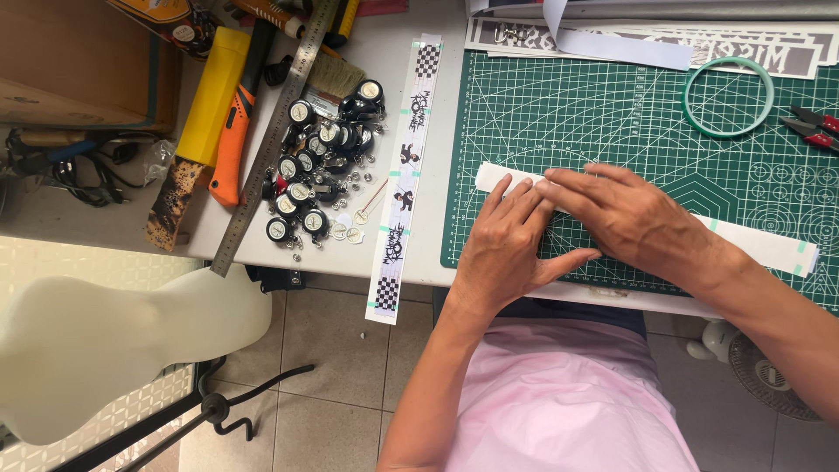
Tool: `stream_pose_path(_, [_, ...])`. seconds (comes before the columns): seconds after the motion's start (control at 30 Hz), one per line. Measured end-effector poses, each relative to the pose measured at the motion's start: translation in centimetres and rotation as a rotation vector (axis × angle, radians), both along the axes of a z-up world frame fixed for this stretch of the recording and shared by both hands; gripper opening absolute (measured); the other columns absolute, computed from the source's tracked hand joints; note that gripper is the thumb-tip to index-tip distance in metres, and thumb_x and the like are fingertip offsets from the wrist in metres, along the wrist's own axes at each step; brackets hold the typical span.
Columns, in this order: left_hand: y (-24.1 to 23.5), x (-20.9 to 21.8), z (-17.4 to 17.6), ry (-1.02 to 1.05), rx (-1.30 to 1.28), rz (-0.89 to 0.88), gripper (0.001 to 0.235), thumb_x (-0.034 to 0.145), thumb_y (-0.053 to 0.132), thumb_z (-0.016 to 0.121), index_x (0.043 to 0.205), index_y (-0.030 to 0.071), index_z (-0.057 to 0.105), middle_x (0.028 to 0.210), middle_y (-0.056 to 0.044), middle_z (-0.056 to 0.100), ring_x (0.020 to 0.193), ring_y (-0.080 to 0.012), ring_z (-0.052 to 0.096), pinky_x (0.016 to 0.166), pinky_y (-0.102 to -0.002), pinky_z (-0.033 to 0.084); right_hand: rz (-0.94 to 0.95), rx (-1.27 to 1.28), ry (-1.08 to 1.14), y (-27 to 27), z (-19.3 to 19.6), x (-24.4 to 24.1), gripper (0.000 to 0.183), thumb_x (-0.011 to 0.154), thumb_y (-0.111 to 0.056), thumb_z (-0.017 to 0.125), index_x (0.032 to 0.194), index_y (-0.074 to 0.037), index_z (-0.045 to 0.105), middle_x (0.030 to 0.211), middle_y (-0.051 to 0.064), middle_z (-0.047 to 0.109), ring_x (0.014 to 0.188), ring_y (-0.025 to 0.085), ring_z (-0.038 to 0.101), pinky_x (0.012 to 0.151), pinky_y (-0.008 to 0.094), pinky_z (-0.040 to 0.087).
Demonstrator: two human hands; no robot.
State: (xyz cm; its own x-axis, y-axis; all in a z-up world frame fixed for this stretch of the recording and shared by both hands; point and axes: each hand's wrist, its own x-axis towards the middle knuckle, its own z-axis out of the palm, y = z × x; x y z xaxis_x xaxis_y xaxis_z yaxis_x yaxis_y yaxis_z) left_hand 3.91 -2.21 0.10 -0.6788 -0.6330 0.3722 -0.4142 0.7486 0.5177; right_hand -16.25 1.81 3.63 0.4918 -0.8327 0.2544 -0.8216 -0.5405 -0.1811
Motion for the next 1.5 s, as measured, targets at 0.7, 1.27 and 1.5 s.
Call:
stream_pose_path(0.7, [0.0,-0.4,1.7,-0.099,-0.013,0.005,0.088,0.083,0.074,0.069,0.133,0.001,0.066,0.127,-0.014,0.064,0.123,-0.0279,0.061,0.124,-0.055,0.036,-0.35,0.295,-0.577,0.9,2.2,-1.4,0.059,0.094,0.013,0.042,0.15,-0.003,0.036,0.14,0.023,0.057,0.118,0.032,0.069,0.106,0.042,0.054])
stream_pose_path(1.27, [-0.3,2.4,2.1,-0.062,-0.024,0.041,0.078,0.081,0.056,0.081,0.137,0.004,0.063,0.136,-0.009,0.065,0.142,-0.0316,0.05,0.124,-0.053,0.033,-0.329,0.16,-0.207,5.9,1.0,0.7,0.051,0.081,-0.004,0.07,0.13,-0.007,0.06,0.122,0.006,0.07,0.133,0.028,0.056,0.12,0.07,0.026])
stream_pose_path(1.5, [-0.5,2.1,1.9,-0.127,-0.032,-0.046,0.059,0.086,0.033,0.069,0.14,0.01,0.064,0.144,-0.009,0.059,0.147,-0.0301,0.043,0.126,-0.053,0.029,-0.248,0.116,-0.168,4.7,0.1,2.1,0.051,0.072,-0.005,0.074,0.122,-0.008,0.064,0.123,0.001,0.069,0.13,0.024,0.057,0.119,0.074,0.023])
